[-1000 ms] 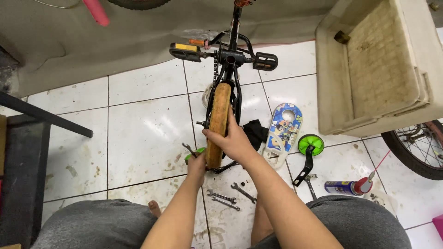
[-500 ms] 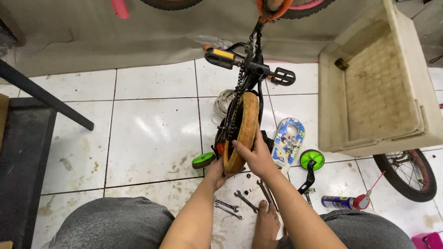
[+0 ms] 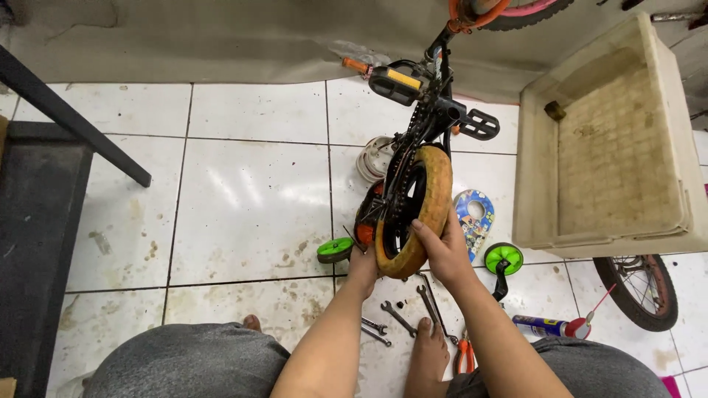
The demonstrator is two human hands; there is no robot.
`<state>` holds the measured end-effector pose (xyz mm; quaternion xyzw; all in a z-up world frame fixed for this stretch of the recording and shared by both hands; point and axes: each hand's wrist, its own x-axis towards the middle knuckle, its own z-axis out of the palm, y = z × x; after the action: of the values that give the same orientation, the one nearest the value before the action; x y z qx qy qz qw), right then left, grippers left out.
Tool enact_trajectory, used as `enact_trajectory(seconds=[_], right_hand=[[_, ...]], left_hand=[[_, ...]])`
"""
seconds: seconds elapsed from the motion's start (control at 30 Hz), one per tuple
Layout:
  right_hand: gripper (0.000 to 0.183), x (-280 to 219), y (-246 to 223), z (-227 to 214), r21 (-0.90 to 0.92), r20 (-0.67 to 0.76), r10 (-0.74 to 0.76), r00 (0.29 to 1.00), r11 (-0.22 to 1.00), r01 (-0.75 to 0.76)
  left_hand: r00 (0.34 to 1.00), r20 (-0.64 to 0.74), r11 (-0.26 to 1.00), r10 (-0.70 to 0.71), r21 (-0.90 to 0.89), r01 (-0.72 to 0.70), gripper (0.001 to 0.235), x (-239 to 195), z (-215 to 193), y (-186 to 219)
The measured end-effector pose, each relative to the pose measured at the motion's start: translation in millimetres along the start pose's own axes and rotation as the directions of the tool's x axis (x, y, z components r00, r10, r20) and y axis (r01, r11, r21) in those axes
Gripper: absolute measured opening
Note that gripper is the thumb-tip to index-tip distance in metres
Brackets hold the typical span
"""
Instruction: The person is sitting on the floor repairing a bicycle that is upside down. They use their hands to manipulate the chain and rear wheel, and use a wrench to tighten bolts on the wheel axle.
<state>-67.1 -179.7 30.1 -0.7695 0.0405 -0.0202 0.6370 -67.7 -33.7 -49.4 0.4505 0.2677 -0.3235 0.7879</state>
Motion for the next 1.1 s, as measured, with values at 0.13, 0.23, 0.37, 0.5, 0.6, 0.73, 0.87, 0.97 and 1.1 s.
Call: enact_trajectory(seconds=[0.13, 0.23, 0.37, 0.5, 0.6, 0.73, 0.87, 0.97, 1.1], right_hand=[[0.065, -4, 13, -3, -0.018, -0.003, -0.038, 0.999, 0.999, 0.038], [0.066, -10, 16, 0, -0.049, -0.028, -0.037, 0.999, 0.998, 0.035], [0.070, -15, 33, -6, -0.059, 0.020, -0.095, 0.995, 0.994, 0.096], [0.074, -23, 46, -5, -0.103, 0.053, -0.146, 0.988, 0.983, 0.151], [0.077, -36, 66, 1, -0.145, 0.053, -0.143, 0.988, 0.978, 0.149], [0.060, -51, 83, 12, -0.251, 0.036, -0.121, 0.992, 0.960, 0.126], [0.078, -51, 29, 26, -0.243, -0.081, -0.056, 0.995, 0.969, 0.035], [0.092, -28, -40, 33, -0.212, -0.178, 0.169, 0.969, 0.956, -0.205], [0.059, -14, -27, 17, -0.314, -0.138, 0.308, 0.941, 0.888, -0.337]], left_hand=[[1.000, -0.025, 1.000, -0.003, 0.030, 0.004, 0.080, 14, -4, -11], [1.000, -0.028, 1.000, -0.011, -0.013, 0.010, 0.078, 33, -12, -24], [0.999, -0.035, 0.997, -0.014, -0.076, 0.011, 0.074, 45, -17, -31], [0.997, -0.040, 0.984, -0.066, -0.165, 0.058, 0.067, 31, -12, -12], [0.996, -0.026, 0.983, -0.083, -0.168, 0.077, 0.065, 27, -12, -10], [0.992, 0.058, 0.944, -0.111, -0.307, 0.123, 0.072, 43, -20, -26], [0.990, 0.080, 0.944, -0.116, -0.301, 0.135, 0.073, 33, -21, -20], [0.991, 0.068, 0.955, -0.119, -0.264, 0.133, 0.072, 29, -18, -14], [0.992, 0.033, 0.972, -0.118, -0.199, 0.122, 0.066, 22, -15, -13]])
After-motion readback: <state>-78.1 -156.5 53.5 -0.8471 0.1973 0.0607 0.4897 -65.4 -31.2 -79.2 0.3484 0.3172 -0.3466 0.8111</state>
